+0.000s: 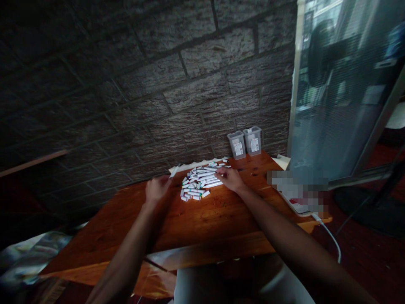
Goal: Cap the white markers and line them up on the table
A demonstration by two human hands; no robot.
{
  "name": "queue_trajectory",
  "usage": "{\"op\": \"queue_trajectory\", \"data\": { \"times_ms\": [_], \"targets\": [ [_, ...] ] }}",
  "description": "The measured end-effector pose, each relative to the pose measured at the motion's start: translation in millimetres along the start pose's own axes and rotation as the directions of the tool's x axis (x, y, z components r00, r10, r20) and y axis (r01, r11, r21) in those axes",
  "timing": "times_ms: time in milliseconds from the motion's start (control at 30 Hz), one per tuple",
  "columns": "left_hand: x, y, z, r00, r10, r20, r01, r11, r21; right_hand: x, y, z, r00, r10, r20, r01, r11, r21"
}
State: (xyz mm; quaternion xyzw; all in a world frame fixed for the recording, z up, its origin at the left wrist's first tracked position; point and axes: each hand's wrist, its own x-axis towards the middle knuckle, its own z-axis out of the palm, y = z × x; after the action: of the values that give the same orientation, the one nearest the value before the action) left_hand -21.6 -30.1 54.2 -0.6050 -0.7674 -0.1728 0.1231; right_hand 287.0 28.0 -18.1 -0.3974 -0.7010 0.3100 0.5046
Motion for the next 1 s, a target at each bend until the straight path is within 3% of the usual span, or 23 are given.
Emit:
{"op": "queue_trajectory", "data": {
  "times_ms": [100,233,400,567,767,1000],
  "targets": [
    [-5.8,-37.5,10.7,0.996,-0.084,-0.022,0.086,0.992,0.089,-1.3,7.5,-2.8,0.999,-0.034,0.02,0.037,0.982,-0.186],
    [-13.7,-59.1,26.6,0.985,-0.172,-0.019,0.173,0.976,0.129,-4.0,8.6,-5.2,0.994,-0.056,0.093,0.082,0.948,-0.307],
    [-15.6,-61.1,34.2,0.966,-0.255,0.053,0.247,0.961,0.123,-6.5,3.2,-8.1,0.977,-0.105,0.186,0.174,0.895,-0.411],
    [-18.5,-61.0,40.6,0.958,-0.276,-0.081,0.283,0.954,0.103,-5.6,3.6,-8.6,0.948,-0.181,0.261,0.287,0.839,-0.463],
    [-15.8,-72.6,49.6,0.945,-0.323,0.056,0.322,0.947,0.021,-4.4,4.7,-9.9,0.953,-0.153,0.263,0.272,0.815,-0.511],
    [-15.1,-72.2,51.9,0.965,-0.262,0.0,0.261,0.965,0.023,-7.2,-7.0,-12.1,0.958,-0.048,0.284,0.226,0.738,-0.636]
  ]
}}
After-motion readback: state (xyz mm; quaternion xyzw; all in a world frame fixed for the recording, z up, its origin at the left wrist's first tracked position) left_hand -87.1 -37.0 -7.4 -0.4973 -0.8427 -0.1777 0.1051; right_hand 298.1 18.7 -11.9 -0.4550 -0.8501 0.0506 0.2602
